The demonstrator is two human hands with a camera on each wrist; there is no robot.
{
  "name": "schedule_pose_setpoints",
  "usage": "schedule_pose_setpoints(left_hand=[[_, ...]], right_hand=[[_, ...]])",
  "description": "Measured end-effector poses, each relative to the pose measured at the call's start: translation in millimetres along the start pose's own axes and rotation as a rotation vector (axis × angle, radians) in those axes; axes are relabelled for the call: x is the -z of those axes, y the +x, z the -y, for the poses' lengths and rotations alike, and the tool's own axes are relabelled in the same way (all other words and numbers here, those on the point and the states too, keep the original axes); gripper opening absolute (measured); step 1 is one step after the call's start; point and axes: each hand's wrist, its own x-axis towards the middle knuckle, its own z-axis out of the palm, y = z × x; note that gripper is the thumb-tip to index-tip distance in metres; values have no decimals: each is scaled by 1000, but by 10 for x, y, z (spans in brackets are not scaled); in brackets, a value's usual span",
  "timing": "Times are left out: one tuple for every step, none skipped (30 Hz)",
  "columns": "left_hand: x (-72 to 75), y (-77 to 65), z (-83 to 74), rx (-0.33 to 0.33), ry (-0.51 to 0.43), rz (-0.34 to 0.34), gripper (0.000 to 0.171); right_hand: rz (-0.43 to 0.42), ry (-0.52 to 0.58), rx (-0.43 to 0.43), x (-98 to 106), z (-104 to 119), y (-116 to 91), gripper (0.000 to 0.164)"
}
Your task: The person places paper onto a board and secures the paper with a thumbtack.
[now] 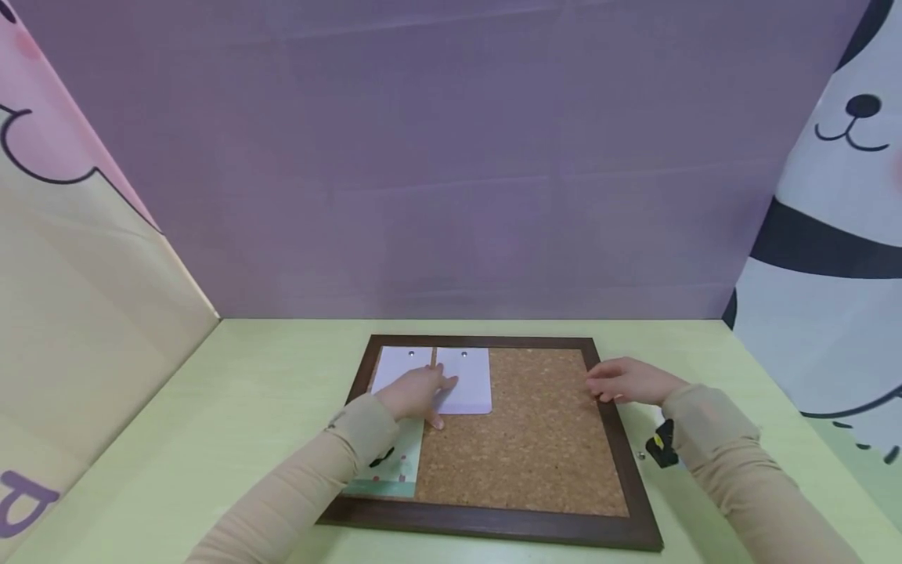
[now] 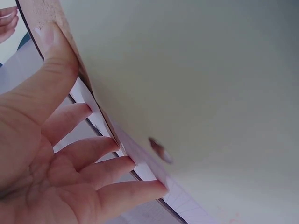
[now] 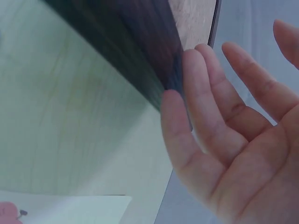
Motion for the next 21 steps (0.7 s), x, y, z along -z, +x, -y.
schedule_pose_setpoints(left_hand=[[2,0,0,4,-8,1,81],[5,-3,-2,6,-11,1,81],[9,-6,-6,9,-13,2,81],[10,-6,-7,10,-16,3,81],[10,-7,-9,12,-18,5,81],[9,-9,-9,11,-18,6,81],[7,-10,-10,10,-19,6,81],[3,-11,-11,9,-17,7,81],[-1,-11,-8,9,-16,7,81],[-4,-13,-5,10,-16,6,81],[-3,-19,-2,9,-12,3,81],[0,-26,-1,8,-8,1,80],[3,-31,-1,8,-6,-2,80],[4,-34,0,8,-6,-2,81],[8,-34,0,9,-7,-4,81],[8,-33,0,8,-12,-5,81],[6,-25,3,7,-18,-5,82],[2,-15,6,7,-26,-4,82],[-3,-5,10,6,-32,-3,83],[-11,8,16,3,-38,-4,83],[-21,23,23,2,-41,-3,83]], right_hand=[[0,0,-2,5,-6,-1,51],[-2,1,-4,7,-9,-3,51],[-3,3,-8,10,-14,-5,51],[-3,8,-13,11,-19,-6,51],[-3,12,-19,12,-22,-8,51],[-3,16,-22,12,-25,-12,51],[-4,23,-27,10,-33,-16,52],[-5,31,-30,8,-37,-20,52],[-3,35,-27,7,-44,-21,52],[-1,37,-21,6,-48,-22,52],[-2,38,-21,7,-51,-22,52],[-4,38,-20,9,-55,-20,52],[-6,37,-20,12,-61,-18,52],[-8,35,-18,15,-69,-15,52],[-11,29,-18,18,-80,-13,52],[-17,26,-23,23,-88,-13,52],[-22,24,-30,28,-98,-14,51],[-24,21,-29,33,-110,-17,51],[-25,19,-28,38,-122,-21,51],[-25,17,-26,44,-132,-26,51],[-25,15,-25,50,-140,-33,51]])
